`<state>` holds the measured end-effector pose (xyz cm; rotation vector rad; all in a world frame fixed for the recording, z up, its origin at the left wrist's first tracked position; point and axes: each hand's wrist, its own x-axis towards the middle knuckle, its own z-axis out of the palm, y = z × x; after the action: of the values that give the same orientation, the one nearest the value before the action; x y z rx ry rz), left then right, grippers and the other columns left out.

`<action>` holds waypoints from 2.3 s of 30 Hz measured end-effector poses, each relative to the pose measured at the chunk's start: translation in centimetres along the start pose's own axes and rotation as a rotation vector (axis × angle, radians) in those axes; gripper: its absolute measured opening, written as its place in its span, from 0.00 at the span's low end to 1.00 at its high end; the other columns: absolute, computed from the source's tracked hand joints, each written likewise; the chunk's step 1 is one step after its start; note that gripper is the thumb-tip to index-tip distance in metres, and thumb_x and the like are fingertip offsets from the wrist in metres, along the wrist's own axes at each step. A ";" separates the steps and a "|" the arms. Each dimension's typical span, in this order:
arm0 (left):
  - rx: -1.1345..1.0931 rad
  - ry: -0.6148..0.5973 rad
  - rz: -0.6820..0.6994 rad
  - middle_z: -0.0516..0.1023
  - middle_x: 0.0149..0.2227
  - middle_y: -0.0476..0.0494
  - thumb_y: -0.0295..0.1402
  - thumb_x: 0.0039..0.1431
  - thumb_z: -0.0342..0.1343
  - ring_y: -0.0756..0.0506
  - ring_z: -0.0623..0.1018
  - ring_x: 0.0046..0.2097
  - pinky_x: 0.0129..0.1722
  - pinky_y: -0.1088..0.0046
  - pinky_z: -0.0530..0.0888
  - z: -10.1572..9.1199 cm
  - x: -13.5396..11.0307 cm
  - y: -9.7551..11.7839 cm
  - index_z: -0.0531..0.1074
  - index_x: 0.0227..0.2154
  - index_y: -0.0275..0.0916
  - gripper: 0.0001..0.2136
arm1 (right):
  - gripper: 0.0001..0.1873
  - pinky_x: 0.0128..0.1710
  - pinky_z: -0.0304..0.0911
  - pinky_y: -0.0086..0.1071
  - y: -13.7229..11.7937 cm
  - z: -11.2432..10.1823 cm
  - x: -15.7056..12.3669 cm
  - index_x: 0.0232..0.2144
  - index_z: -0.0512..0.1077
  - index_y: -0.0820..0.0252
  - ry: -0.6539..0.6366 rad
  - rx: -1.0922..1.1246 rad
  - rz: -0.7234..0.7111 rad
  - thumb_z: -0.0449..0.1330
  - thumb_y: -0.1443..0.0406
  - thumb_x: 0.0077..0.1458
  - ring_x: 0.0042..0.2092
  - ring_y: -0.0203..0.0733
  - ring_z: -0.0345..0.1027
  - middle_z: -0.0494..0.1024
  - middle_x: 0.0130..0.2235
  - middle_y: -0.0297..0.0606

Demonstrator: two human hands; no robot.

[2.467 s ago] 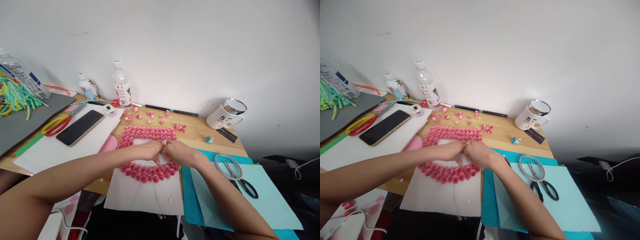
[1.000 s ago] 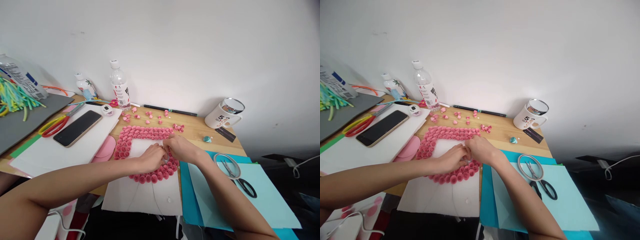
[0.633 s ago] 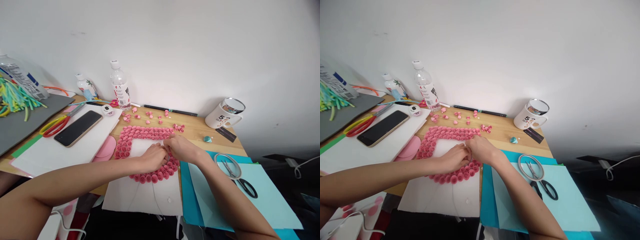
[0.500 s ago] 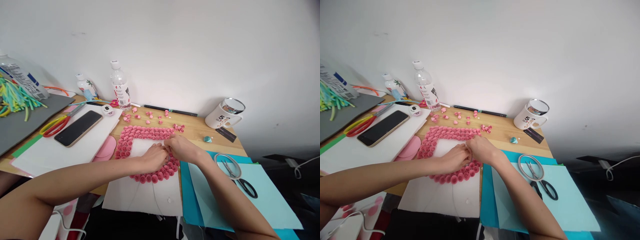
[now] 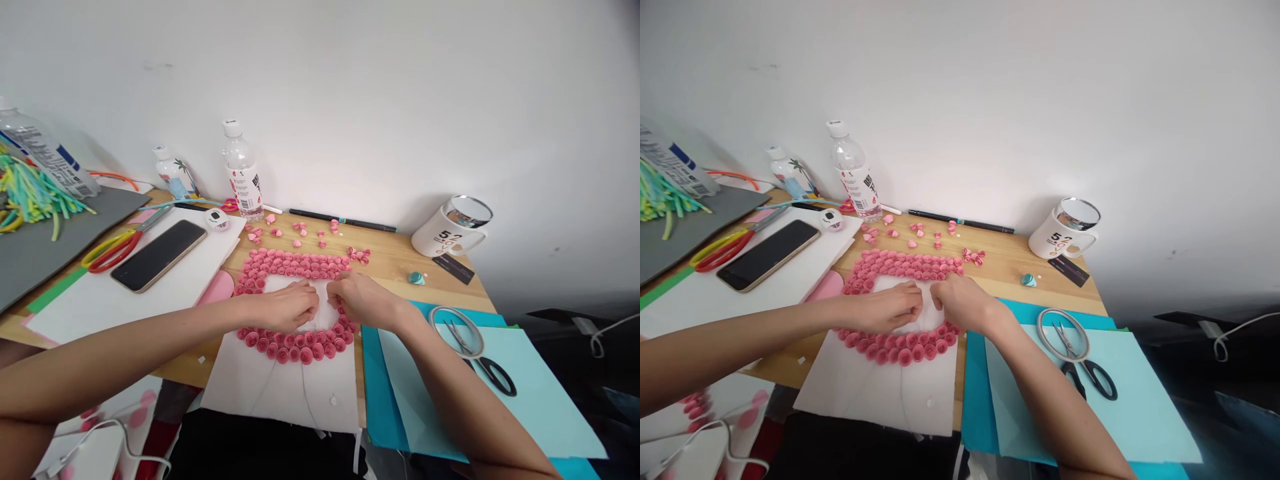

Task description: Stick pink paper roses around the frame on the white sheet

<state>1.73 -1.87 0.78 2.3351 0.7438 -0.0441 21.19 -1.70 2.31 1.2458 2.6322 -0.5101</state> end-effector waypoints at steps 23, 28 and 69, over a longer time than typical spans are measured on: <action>-0.387 0.262 -0.336 0.72 0.30 0.47 0.38 0.56 0.49 0.45 0.77 0.37 0.30 0.72 0.71 -4.1 -4.3 -4.2 0.58 0.27 0.40 0.09 | 0.15 0.26 0.46 0.28 -2.3 -0.4 -0.1 0.32 0.72 0.63 -0.076 -0.179 0.039 0.53 0.80 0.43 0.33 0.40 0.64 0.73 0.33 0.43; -0.541 0.374 -0.283 0.75 0.29 0.48 0.38 0.54 0.54 0.45 0.79 0.37 0.36 0.69 0.75 -4.9 -4.8 -2.3 0.62 0.26 0.38 0.10 | 0.15 0.27 0.47 0.28 -2.1 0.0 0.0 0.32 0.72 0.63 -0.065 -0.178 0.036 0.53 0.80 0.43 0.32 0.40 0.64 0.74 0.34 0.43; 0.001 -0.163 -0.092 0.66 0.35 0.45 0.35 0.57 0.55 0.44 0.63 0.43 0.38 0.73 0.62 -1.3 -4.5 -1.5 0.64 0.28 0.37 0.08 | 0.24 0.29 0.50 0.30 -2.9 0.0 -0.3 0.44 0.71 0.66 -0.072 -0.205 0.030 0.52 0.82 0.44 0.37 0.44 0.67 0.73 0.36 0.47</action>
<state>-3.04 -2.43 1.91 2.2649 0.7680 -0.2713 19.13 -3.56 3.08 1.1787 2.5277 -0.2657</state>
